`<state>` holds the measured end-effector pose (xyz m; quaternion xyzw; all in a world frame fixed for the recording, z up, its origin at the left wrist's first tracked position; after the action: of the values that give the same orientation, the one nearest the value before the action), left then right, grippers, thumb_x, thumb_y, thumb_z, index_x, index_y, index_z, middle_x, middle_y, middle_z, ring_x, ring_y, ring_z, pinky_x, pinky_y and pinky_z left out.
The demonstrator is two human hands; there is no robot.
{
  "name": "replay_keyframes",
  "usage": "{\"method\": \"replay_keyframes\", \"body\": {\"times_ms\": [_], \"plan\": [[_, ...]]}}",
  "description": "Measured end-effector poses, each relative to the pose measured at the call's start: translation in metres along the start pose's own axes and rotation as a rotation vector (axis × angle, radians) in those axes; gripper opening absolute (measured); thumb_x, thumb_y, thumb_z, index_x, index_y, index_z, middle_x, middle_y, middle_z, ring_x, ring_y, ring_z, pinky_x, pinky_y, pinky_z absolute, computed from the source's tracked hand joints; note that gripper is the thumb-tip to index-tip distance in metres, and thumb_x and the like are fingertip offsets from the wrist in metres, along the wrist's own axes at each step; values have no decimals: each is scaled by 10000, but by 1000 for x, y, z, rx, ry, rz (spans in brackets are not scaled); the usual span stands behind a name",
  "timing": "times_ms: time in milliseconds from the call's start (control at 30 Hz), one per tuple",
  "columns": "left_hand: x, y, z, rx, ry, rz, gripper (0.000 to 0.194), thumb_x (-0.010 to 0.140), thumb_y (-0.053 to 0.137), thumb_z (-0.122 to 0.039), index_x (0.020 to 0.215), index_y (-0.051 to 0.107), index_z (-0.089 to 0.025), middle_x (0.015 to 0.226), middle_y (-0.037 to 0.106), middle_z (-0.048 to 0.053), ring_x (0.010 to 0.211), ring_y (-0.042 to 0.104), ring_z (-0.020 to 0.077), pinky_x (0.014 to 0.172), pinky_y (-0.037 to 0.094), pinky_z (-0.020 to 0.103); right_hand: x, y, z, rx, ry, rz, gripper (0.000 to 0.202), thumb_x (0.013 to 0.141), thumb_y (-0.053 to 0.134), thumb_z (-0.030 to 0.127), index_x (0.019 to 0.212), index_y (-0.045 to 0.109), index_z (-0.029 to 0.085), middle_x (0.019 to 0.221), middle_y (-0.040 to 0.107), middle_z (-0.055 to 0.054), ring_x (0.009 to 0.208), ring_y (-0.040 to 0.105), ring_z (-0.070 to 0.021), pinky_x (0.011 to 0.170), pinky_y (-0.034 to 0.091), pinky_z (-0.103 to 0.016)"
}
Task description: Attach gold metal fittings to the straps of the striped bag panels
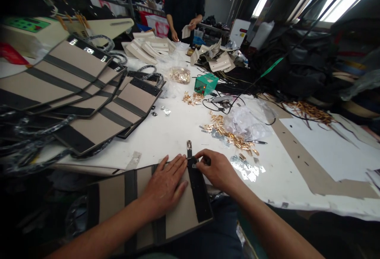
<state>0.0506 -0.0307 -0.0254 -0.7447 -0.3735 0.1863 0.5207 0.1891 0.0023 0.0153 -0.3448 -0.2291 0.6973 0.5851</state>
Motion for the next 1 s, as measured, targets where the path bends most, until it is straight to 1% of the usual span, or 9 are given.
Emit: {"method": "replay_keyframes", "body": {"times_ms": [67, 233, 400, 500, 567, 700, 800, 900, 1000], "plan": [[0, -2, 1, -29, -5, -12, 570, 1015, 391, -437, 1521, 382, -176, 1612, 365, 101, 1512, 286, 253, 1254, 166, 536, 8, 0, 5, -19, -3, -12, 164, 819, 641, 271, 957, 722, 239, 750, 681, 26, 698, 600, -154, 679, 440, -259], [-1, -3, 2, -40, -15, -26, 572, 1005, 413, -437, 1518, 388, -184, 1603, 386, 93, 1504, 306, 251, 1253, 178, 524, 22, 17, 6, -69, -2, 30, 136, 786, 669, 246, 915, 710, 234, 767, 673, 19, 727, 598, -154, 686, 423, -256], [-2, -3, 2, -54, -11, -44, 584, 1004, 418, -432, 1526, 370, -176, 1601, 390, 100, 1505, 303, 246, 1260, 157, 517, 25, 20, 3, -115, 14, 38, 104, 789, 671, 241, 885, 711, 231, 775, 687, 11, 740, 605, -160, 686, 413, -260], [-2, -3, 3, -76, -21, -45, 598, 1005, 423, -431, 1541, 339, -180, 1605, 385, 97, 1504, 304, 244, 1262, 151, 515, 25, 22, 3, -201, 21, 52, 65, 808, 669, 248, 854, 712, 233, 786, 706, 3, 750, 616, -164, 693, 405, -264], [-2, -4, 3, -81, -17, -55, 588, 1005, 431, -419, 1543, 336, -202, 1604, 390, 86, 1502, 306, 245, 1260, 157, 518, 24, 21, 3, -275, 21, 36, 64, 830, 667, 274, 863, 714, 245, 808, 721, 1, 774, 629, -172, 706, 401, -270], [-2, -6, 3, -79, -15, -61, 544, 1005, 442, -417, 1512, 393, -227, 1595, 407, 87, 1493, 324, 259, 1247, 175, 540, 19, 22, 5, -419, -21, -25, 97, 883, 649, 332, 903, 710, 259, 917, 724, -15, 839, 647, -184, 723, 399, -278], [1, -8, 3, -91, -38, -64, 508, 1005, 449, -426, 1476, 444, -237, 1573, 444, 77, 1473, 359, 268, 1233, 200, 548, 15, 24, 7, -486, -54, -56, 116, 910, 624, 329, 917, 707, 248, 1013, 702, -33, 844, 650, -175, 725, 410, -276], [4, -12, 3, -108, -79, -106, 443, 992, 492, -422, 1404, 513, -259, 1510, 528, 60, 1426, 422, 272, 1207, 237, 553, 11, 22, 8, -453, -72, -55, 141, 921, 611, 321, 990, 716, 254, 1014, 719, -35, 911, 661, -192, 773, 429, -281], [8, -15, 3, -126, -129, -160, 381, 946, 593, -408, 1305, 567, -284, 1434, 591, 47, 1370, 469, 278, 1178, 261, 559, 3, 6, 14, -363, -74, -82, 171, 899, 638, 329, 1038, 724, 277, 985, 745, -17, 922, 666, -198, 801, 434, -287]]}}
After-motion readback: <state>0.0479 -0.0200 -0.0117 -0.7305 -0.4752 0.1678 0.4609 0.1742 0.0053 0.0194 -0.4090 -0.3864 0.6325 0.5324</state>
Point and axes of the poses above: each hand's wrist, its own x-axis towards the middle knuckle, its own y-axis out of the palm, z = x × y, the point moved 10 cm from there along x, towards the middle knuckle
